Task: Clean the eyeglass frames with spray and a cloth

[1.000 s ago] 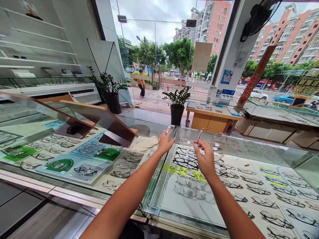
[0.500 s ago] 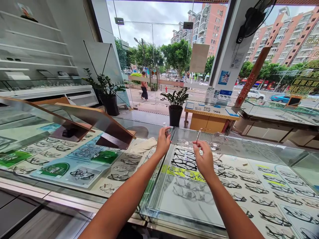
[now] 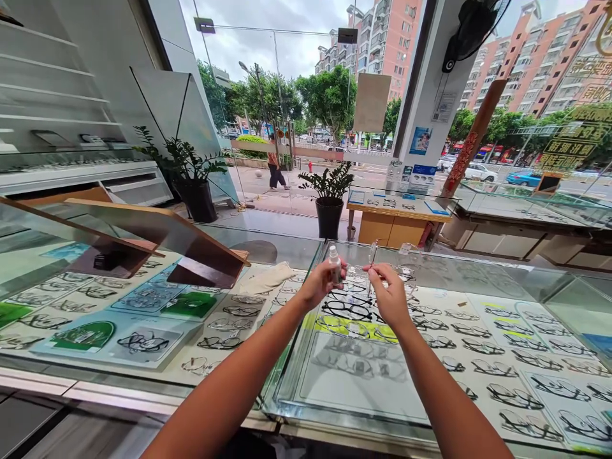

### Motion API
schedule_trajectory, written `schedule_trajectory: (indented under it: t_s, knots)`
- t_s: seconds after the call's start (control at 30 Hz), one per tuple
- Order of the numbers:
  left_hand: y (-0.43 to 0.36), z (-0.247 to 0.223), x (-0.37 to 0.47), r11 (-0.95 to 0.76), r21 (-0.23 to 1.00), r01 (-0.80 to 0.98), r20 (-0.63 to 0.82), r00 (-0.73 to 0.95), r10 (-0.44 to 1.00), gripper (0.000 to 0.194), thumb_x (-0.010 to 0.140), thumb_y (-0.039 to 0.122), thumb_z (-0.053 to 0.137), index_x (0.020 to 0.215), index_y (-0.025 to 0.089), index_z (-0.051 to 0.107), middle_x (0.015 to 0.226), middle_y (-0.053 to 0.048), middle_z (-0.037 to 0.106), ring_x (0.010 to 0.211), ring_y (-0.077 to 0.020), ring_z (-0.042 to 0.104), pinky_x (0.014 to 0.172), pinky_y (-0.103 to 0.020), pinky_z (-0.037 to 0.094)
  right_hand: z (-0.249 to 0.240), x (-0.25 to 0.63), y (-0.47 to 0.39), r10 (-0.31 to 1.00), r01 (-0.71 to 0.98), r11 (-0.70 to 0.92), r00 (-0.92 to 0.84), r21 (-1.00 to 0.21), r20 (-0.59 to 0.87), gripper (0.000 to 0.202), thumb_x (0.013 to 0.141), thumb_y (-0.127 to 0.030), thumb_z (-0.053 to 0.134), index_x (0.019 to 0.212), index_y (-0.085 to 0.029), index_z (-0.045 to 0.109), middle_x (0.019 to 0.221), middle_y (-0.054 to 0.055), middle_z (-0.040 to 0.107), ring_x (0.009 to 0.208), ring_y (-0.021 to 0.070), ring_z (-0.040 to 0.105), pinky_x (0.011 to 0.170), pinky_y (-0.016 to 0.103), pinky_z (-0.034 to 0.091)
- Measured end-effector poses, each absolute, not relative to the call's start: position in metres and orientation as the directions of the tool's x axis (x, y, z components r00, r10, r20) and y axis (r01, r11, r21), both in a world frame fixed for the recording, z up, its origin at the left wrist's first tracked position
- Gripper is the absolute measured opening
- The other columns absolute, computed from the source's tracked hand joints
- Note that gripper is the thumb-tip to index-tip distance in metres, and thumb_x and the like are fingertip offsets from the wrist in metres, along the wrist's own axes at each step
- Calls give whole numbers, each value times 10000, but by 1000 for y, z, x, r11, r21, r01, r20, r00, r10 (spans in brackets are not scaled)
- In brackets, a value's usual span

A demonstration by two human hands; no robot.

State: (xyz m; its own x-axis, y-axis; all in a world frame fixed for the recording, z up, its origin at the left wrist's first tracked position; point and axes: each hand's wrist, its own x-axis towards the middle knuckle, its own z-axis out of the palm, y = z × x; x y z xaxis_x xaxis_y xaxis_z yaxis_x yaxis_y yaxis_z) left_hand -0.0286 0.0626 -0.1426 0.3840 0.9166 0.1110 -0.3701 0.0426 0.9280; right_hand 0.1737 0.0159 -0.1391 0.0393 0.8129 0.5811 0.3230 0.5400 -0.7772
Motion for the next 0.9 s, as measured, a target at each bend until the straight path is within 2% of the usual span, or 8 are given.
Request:
schedule_trajectory:
  t_s: [0.1,0.2,0.3,0.43,0.53,0.9]
  knots:
    - [53,-132,-30,135,911,-389,98,524,846,594,900,780,461,753,212,557,722,-33,457,701,-185,476,573,-312,426,-138,173,15,834,287,531,-11,-797,552,276,1019,-417,589,980,-245,801,1062,82,780,1040,274,672,879,397,483]
    - [49,-126,-29,114,929,-352,103,541,835,703,875,887,372,685,224,509,677,-31,427,657,-189,442,542,-324,400,-136,171,13,843,271,525,-41,-806,536,280,1012,-425,597,980,-246,810,1038,77,781,1010,269,665,868,393,479]
    - [50,-130,-25,16,952,-306,135,465,875,682,866,870,399,700,220,520,683,-23,445,656,-178,434,560,-311,393,-134,170,11,858,224,512,-77,-829,509,298,1010,-435,593,961,-239,813,1006,72,773,989,263,666,872,386,485]
    - [54,-140,-20,-238,967,-90,254,282,925,606,866,790,522,788,194,603,718,-6,513,656,-151,435,610,-295,371,-132,168,9,877,148,476,-147,-867,457,312,1004,-459,594,946,-241,810,994,62,777,964,258,682,916,398,504]
    - [56,-145,-19,-342,940,6,330,242,912,591,888,762,524,793,184,604,719,3,520,664,-147,436,644,-302,360,-132,167,8,882,111,453,-201,-885,426,322,1001,-483,600,937,-248,810,1001,59,787,966,260,685,944,412,515]
    - [56,-147,-19,-341,940,18,323,270,907,603,905,781,488,758,199,538,728,6,499,658,-145,403,635,-303,337,-133,166,7,878,110,442,-254,-890,405,347,993,-509,597,936,-249,820,990,55,786,971,259,681,945,415,525]
